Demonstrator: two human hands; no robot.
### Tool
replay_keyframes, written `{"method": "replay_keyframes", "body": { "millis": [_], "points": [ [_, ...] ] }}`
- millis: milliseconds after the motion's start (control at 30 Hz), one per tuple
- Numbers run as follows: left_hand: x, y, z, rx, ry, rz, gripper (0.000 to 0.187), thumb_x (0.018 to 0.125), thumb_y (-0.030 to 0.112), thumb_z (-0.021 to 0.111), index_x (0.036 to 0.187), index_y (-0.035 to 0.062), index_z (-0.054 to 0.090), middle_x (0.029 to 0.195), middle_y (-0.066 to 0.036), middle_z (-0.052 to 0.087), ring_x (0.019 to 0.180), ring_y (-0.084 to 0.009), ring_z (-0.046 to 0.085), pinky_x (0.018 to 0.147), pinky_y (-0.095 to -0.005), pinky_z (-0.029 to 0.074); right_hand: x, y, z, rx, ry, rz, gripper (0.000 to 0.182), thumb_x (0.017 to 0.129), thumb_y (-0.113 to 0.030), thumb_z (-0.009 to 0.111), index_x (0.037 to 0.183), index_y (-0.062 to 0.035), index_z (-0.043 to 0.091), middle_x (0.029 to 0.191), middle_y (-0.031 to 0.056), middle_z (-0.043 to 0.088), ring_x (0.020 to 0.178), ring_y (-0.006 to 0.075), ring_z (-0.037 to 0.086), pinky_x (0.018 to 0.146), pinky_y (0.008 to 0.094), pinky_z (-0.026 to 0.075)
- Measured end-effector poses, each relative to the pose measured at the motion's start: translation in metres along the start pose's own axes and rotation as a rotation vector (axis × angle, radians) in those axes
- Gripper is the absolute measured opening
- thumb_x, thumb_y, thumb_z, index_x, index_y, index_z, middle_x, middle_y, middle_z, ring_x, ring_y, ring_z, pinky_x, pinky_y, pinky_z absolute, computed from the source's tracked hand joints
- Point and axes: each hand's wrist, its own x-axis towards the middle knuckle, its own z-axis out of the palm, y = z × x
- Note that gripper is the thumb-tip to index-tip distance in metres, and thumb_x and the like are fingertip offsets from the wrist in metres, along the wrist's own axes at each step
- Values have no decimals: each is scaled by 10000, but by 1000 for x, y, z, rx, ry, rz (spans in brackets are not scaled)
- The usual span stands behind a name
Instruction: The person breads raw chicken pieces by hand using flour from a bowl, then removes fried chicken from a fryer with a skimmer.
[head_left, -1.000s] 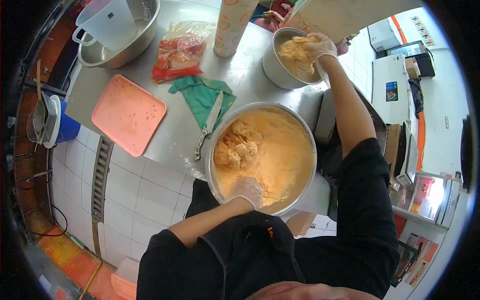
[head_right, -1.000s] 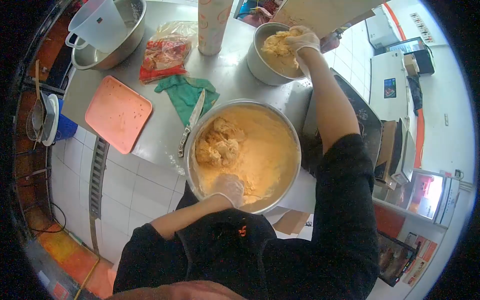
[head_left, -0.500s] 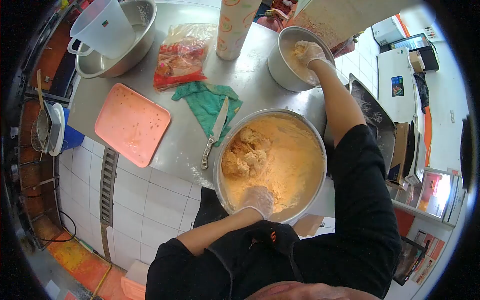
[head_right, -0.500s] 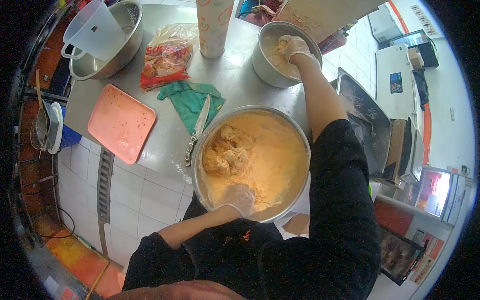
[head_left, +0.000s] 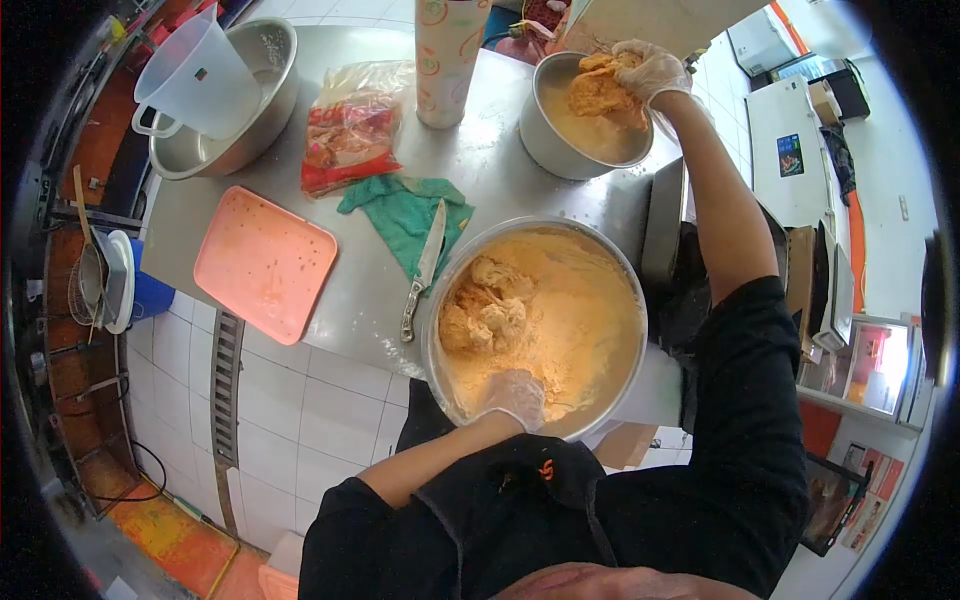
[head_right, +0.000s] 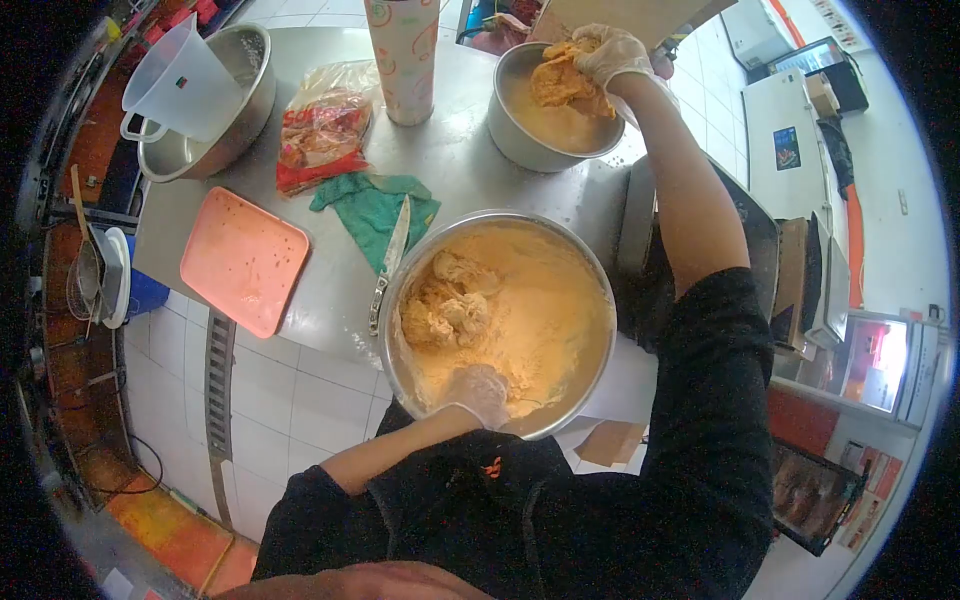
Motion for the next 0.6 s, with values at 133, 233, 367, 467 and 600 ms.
{"method": "replay_keyframes", "body": {
  "millis": [133, 233, 367, 467, 600],
  "points": [
    [-2, 2, -7, -3, -57, -11, 347, 751, 278, 580, 988, 58, 705, 988, -165, 682, 947, -300, 659, 809, -424, 525, 3, -3, -17, 5, -16, 61, 378, 722, -248, 701, 1095, -189, 688, 1070, 46, 691, 965, 227, 653, 877, 323, 498],
    [-2, 2, -4, -1, -61, -42, 368, 764, 303, 582, 1015, 59, 696, 1029, -166, 671, 983, -298, 646, 835, -420, 515, 1, -5, -23, 13, 49, 27, 390, 710, -210, 716, 1095, -157, 685, 1015, 85, 697, 876, 224, 666, 819, 326, 526],
    [-4, 3, -6, 6, -63, -47, 404, 783, 358, 583, 1043, 65, 682, 1072, -155, 658, 1007, -293, 635, 847, -420, 507, 2, -4, -29, 62, 14, 48, 389, 721, -186, 717, 1104, -135, 681, 1007, 80, 700, 863, 208, 665, 809, 317, 532],
    [-4, 2, -1, 27, -23, -19, 408, 783, 378, 583, 1024, 64, 685, 1049, -156, 663, 998, -301, 636, 849, -431, 502, 0, -9, -38, 139, 31, 55, 384, 732, -172, 712, 1108, -107, 676, 1004, 81, 700, 871, 193, 661, 819, 308, 527],
    [-3, 3, -7, 28, -60, -20, 425, 780, 402, 585, 1019, 65, 686, 1037, -159, 666, 996, -304, 635, 849, -437, 499, 10, 1, -41, 168, 19, 21, 388, 747, -174, 702, 1124, -90, 674, 1096, 89, 678, 938, 201, 648, 872, 286, 507]
  ]
}}
